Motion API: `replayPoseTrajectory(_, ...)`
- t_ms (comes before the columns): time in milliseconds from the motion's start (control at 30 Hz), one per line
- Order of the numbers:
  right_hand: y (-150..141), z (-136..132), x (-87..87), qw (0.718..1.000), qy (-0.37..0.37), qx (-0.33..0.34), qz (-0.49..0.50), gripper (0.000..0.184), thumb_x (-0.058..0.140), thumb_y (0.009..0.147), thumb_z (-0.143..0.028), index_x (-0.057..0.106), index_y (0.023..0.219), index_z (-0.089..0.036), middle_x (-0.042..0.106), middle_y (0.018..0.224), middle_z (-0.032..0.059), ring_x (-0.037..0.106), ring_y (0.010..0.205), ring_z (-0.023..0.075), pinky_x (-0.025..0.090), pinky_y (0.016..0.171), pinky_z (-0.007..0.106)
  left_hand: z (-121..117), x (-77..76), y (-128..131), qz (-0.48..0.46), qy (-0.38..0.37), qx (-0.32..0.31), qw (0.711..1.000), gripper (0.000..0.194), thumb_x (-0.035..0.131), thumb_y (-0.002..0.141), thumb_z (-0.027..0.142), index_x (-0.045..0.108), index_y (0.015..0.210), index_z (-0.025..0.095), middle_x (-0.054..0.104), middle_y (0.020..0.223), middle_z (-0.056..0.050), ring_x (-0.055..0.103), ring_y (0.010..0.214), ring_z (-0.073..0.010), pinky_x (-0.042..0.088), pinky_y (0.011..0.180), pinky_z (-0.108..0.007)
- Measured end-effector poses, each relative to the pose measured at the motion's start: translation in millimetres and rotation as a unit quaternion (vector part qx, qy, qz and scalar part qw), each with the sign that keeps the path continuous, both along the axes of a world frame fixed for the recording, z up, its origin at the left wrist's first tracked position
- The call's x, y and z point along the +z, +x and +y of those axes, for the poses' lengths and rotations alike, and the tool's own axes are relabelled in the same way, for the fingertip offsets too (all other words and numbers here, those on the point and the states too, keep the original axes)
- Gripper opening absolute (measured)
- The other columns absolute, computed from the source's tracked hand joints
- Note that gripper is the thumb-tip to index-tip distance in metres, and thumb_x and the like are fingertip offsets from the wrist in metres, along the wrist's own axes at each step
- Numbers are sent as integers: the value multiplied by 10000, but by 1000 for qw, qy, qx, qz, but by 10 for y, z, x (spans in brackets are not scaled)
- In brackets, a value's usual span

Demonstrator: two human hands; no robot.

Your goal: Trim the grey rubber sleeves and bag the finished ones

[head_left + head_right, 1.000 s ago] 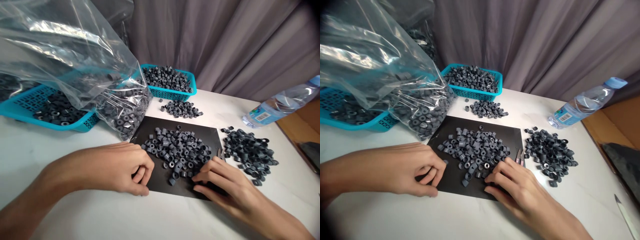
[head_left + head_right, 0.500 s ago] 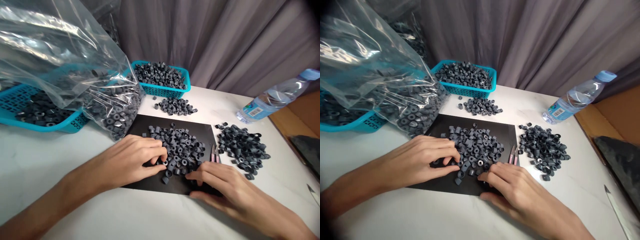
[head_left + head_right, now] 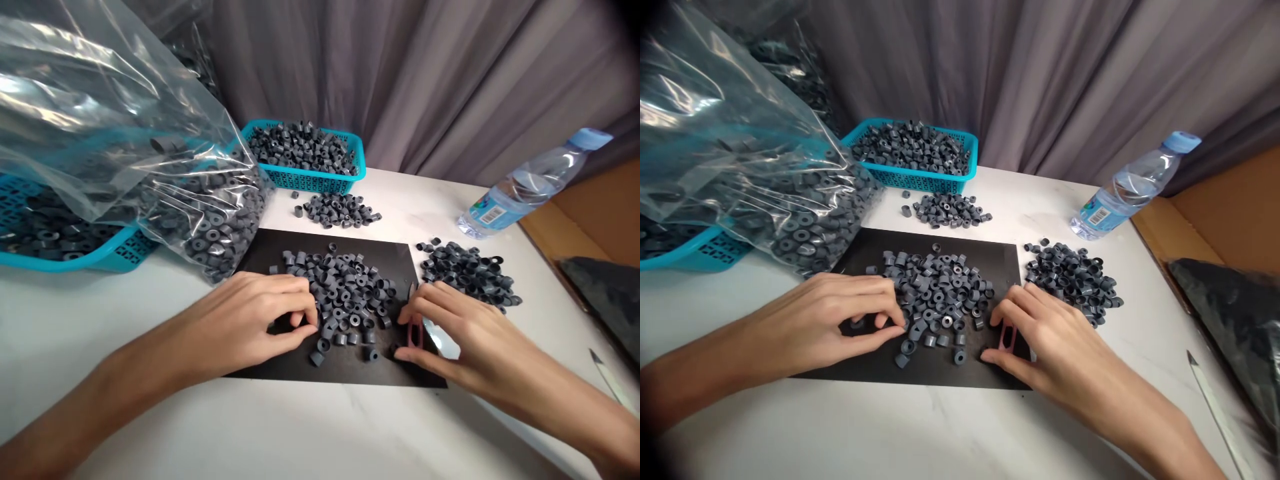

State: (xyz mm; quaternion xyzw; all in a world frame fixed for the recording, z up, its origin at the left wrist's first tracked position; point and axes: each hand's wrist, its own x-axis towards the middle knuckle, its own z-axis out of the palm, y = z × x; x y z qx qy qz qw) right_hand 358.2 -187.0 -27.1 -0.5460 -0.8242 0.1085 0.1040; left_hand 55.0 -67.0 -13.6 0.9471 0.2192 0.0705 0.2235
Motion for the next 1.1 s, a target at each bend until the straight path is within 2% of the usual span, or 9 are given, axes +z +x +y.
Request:
replayPoseTrajectory(133, 24, -2, 25, 997, 8, -72, 1, 292, 558, 998, -532, 596, 982, -244, 660, 947, 37, 645, 774, 167, 474, 644, 284, 48, 45, -26, -15, -83, 26, 996, 92, 644, 939, 282, 725, 901, 262, 683, 914, 18, 574, 729, -103, 411, 652, -231)
replayPoseTrajectory(267, 27, 3, -56, 984, -13, -172, -35, 381, 492, 1004, -604, 549, 886, -246, 666, 732, -12, 614, 547, 149, 351, 489, 271, 105, 28, -60, -34, -123, 42, 991, 121, 657, 935, 341, 718, 889, 249, 685, 944, -6, 535, 722, -114, 437, 652, -236)
replayPoseTrajectory(367, 24, -9, -122, 980, -64, -186, -28, 339, 454, 1024, -585, 512, 969, -256, 694, 703, -36, 632, 517, 157, 333, 483, 265, 128, 13, -61, -38, -138, 41, 989, 133, 654, 936, 347, 708, 887, 236, 677, 941, -13, 531, 729, -116, 449, 663, -235)
replayPoseTrajectory(467, 18, -32, -126, 979, -76, -188, -19, 220, 474, 1025, -474, 469, 1044, -255, 704, 689, -46, 649, 530, 166, 336, 498, 261, 132, 22, -40, -37, -146, 46, 988, 113, 650, 930, 322, 704, 890, 231, 679, 933, -13, 528, 721, -114, 451, 656, -235)
replayPoseTrajectory(567, -3, -58, -107, 977, -70, -195, -48, 153, 507, 969, -358, 456, 1058, -245, 666, 614, -51, 631, 480, 180, 271, 469, 269, 125, 67, -24, -42, -153, 56, 986, 105, 657, 915, 306, 704, 874, 222, 683, 914, -17, 535, 715, -115, 454, 642, -234)
replayPoseTrajectory(700, -23, -96, -123, 972, -20, -204, -113, 232, 503, 921, -322, 487, 1126, -215, 631, 576, -30, 596, 427, 197, 198, 461, 286, 104, 154, -34, -65, -192, 79, 976, 117, 675, 907, 313, 699, 875, 203, 704, 932, -37, 608, 756, -125, 511, 676, -228)
replayPoseTrajectory(833, 24, -122, -110, 974, -3, -207, -91, 293, 459, 949, -298, 476, 1227, -207, 641, 609, -20, 619, 460, 202, 227, 456, 283, 55, 178, -23, -123, -266, 132, 947, 104, 718, 898, 312, 695, 933, 217, 762, 1050, -31, 734, 923, -157, 594, 885, -263)
replayPoseTrajectory(967, 76, -125, 18, 976, 14, -216, -23, 292, 422, 1004, -371, 507, 1235, -214, 621, 618, -21, 588, 443, 180, 300, 443, 278, -24, 109, 48, -180, -327, 157, 914, 107, 747, 888, 297, 706, 967, 237, 798, 996, -3, 775, 897, -153, 623, 882, -237)
replayPoseTrajectory(1100, 33, -122, 89, 970, 41, -234, 58, 303, 378, 1047, -413, 535, 1242, -241, 622, 679, -9, 594, 501, 161, 386, 460, 262, -112, 9, 123, -211, -351, 149, 900, 89, 754, 889, 279, 731, 963, 235, 789, 1075, -5, 759, 1000, -151, 606, 953, -236)
